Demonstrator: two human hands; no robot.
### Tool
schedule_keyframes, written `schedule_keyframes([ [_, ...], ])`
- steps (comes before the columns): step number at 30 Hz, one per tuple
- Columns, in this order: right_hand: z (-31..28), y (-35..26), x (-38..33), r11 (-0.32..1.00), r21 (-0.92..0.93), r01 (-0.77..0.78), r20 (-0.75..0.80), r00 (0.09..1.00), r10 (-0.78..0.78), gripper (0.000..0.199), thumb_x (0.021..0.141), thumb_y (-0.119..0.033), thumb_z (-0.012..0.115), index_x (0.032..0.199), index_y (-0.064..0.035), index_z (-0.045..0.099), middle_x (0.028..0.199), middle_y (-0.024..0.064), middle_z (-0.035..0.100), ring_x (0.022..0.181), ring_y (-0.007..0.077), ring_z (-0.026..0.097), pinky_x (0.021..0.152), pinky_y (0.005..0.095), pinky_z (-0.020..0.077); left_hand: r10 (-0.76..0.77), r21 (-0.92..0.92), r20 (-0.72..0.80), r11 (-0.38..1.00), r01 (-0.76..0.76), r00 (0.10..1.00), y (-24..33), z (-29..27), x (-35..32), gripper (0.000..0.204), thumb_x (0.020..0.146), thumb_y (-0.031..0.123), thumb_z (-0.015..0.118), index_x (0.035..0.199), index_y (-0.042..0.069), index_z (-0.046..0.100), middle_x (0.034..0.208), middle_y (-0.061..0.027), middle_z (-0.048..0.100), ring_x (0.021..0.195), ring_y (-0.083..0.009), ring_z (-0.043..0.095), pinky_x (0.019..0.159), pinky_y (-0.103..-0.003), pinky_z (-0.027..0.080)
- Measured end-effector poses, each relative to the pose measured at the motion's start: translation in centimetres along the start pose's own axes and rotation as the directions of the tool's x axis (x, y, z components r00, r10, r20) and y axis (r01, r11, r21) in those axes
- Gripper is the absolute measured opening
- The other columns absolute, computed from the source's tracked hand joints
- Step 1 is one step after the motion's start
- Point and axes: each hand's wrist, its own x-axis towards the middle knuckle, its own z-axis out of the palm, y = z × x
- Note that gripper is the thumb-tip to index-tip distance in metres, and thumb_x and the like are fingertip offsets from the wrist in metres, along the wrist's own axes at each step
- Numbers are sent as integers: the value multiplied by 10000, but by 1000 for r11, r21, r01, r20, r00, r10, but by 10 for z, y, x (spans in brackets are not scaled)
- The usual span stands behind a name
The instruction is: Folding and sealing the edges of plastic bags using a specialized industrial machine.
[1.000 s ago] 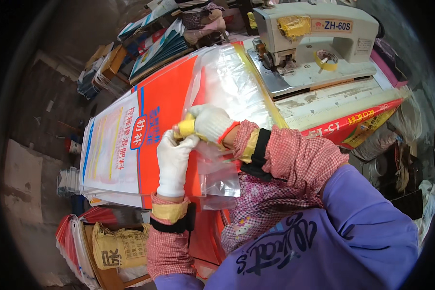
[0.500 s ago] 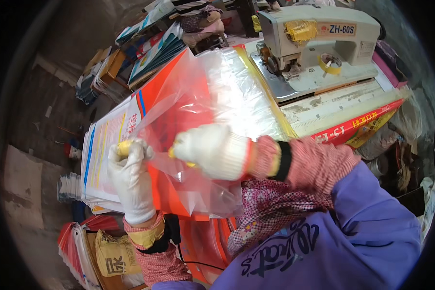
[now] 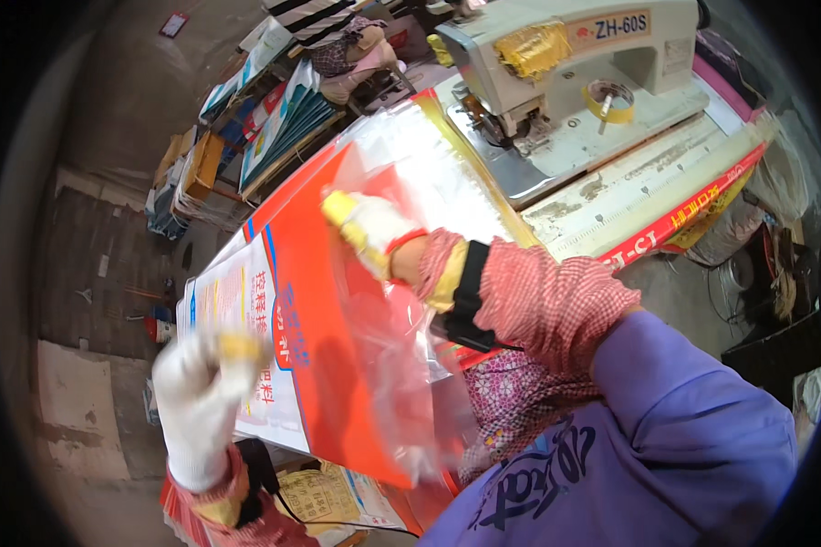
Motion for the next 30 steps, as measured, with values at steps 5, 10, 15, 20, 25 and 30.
schedule_keyframes([
  [5,29,-50,-19,394,-813,429,184,831,-525,264,872,-196,524,1068,-55,631,909,161,673,809,301,659,718,394,526,635,790,272,281,-545,723,-2,78,144,646,558,129,804,1149,-16,585,1222,-174,573,1098,-346,548,918,-406,466],
  [10,20,-31,-33,324,-708,628,630,768,-111,401,841,-294,513,1137,-43,614,920,147,690,812,340,660,728,435,522,223,671,655,265,-692,722,-37,132,195,159,759,76,624,907,18,629,797,-125,626,728,-284,625,656,-367,500],
  [15,-15,-23,-54,852,-490,182,344,939,-2,590,896,-440,463,1366,-87,413,872,172,685,825,357,655,736,443,515,169,457,401,815,-357,900,-54,100,198,226,863,47,522,1069,47,614,762,-114,613,680,-224,594,616,-346,477],
  [20,-18,-13,-43,680,-618,394,371,909,-190,488,880,-394,471,1279,-116,507,861,172,682,826,357,659,716,441,510,83,972,222,56,-227,972,-35,64,242,326,824,65,506,1131,80,616,838,-181,667,825,-360,651,711,-419,520],
  [25,-8,-48,-80,509,-630,586,744,643,181,293,840,-318,540,945,-81,677,858,144,700,756,318,675,640,434,523,255,926,200,-366,-97,946,14,56,285,192,812,142,550,722,110,717,844,-100,695,772,-269,691,631,-385,548],
  [30,-41,-32,-161,9,137,991,985,-135,-107,311,829,-343,562,824,-75,718,818,134,695,773,305,675,668,453,507,652,862,357,-506,34,669,88,63,322,173,842,132,549,977,48,615,844,-128,662,779,-310,671,734,-401,534],
])
